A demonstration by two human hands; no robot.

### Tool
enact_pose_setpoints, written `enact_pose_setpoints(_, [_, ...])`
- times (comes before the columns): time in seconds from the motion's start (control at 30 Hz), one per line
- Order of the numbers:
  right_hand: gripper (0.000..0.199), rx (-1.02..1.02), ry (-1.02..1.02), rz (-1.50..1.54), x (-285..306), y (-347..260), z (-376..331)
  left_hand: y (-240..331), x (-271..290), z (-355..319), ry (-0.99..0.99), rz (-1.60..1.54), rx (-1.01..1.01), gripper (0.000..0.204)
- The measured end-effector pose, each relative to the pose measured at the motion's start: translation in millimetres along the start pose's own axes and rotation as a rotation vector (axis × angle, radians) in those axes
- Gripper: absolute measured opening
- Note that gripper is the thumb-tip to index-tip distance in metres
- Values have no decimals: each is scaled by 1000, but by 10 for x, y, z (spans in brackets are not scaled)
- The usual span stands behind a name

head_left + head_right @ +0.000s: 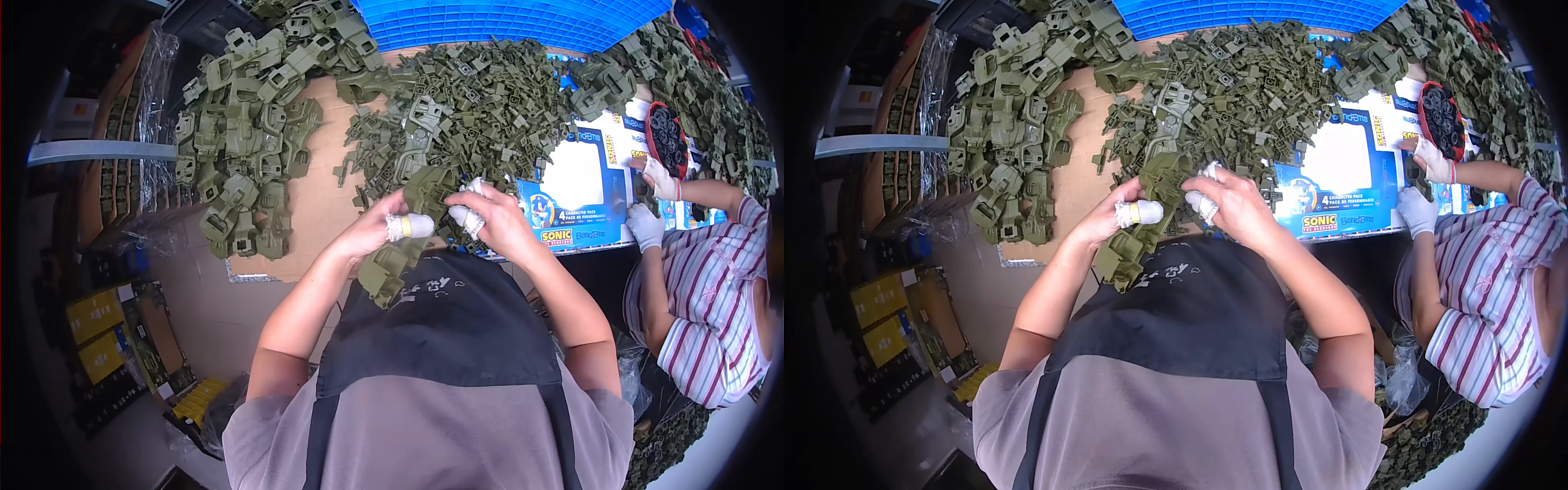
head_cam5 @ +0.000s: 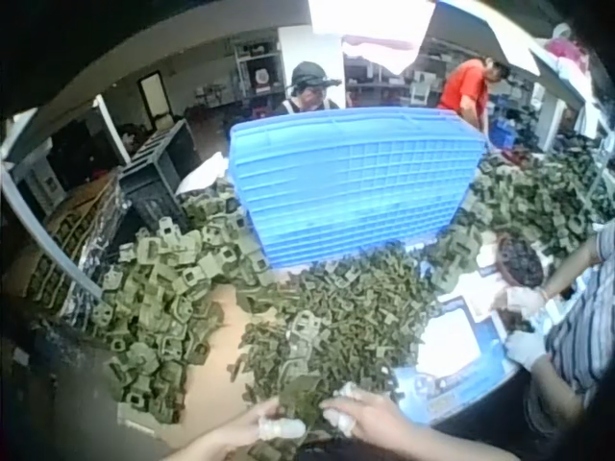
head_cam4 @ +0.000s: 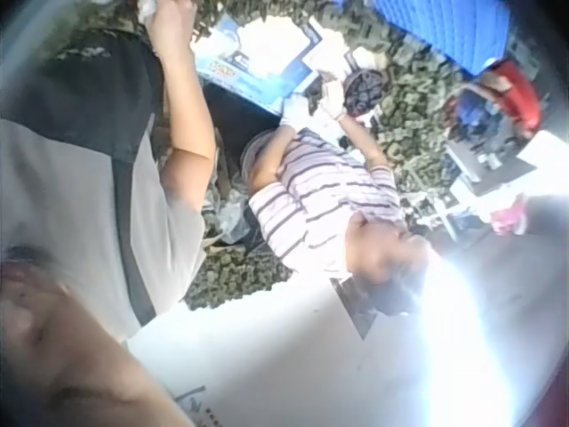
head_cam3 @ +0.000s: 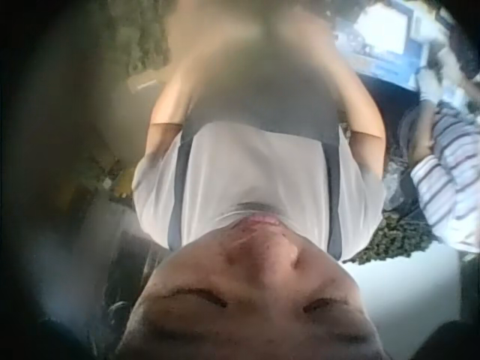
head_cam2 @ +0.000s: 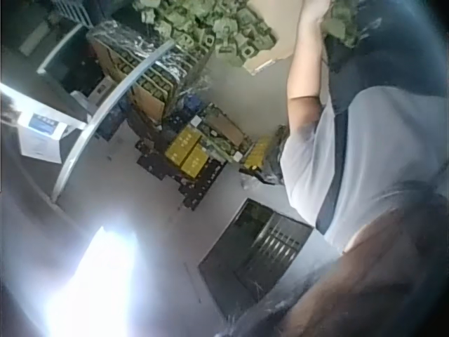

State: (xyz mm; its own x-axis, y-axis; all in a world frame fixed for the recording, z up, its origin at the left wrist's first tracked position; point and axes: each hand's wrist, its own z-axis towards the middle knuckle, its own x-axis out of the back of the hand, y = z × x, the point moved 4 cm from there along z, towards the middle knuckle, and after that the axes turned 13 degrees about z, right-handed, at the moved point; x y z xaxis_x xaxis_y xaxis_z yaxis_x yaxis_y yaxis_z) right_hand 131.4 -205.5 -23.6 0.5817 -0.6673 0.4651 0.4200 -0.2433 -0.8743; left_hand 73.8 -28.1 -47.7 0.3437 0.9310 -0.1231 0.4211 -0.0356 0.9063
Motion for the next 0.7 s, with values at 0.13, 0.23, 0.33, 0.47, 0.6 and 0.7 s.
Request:
enact_pose_setpoints(0.13, [30, -93, -59, -41, -61, 37, -18, -76, 0, 5, 16, 1, 11, 63])
enact_pose_setpoints(0.23, [36, -94, -77, -73, -72, 44, -42, -29, -34, -17, 30, 19, -14, 59])
enact_pose_setpoints(0.33, [40, -45, -62, -44, -107, 83, -95, -3, -67, -37, 28, 67, 1, 54])
enact_pose_setpoints(0.47, [38, -11, -107, -20, -73, 31, -95, 98, -117, -107, 7, 66, -43, 56])
enact_pose_setpoints(0.6, [33, 38, 17, 132, -102, 111, -97, 124, -140, -81, -44, 191, -36, 62])
enact_pose_setpoints(0.7, [28, -46, 14, 94, -104, 103, -100, 117, -92, -55, -25, 209, -52, 64])
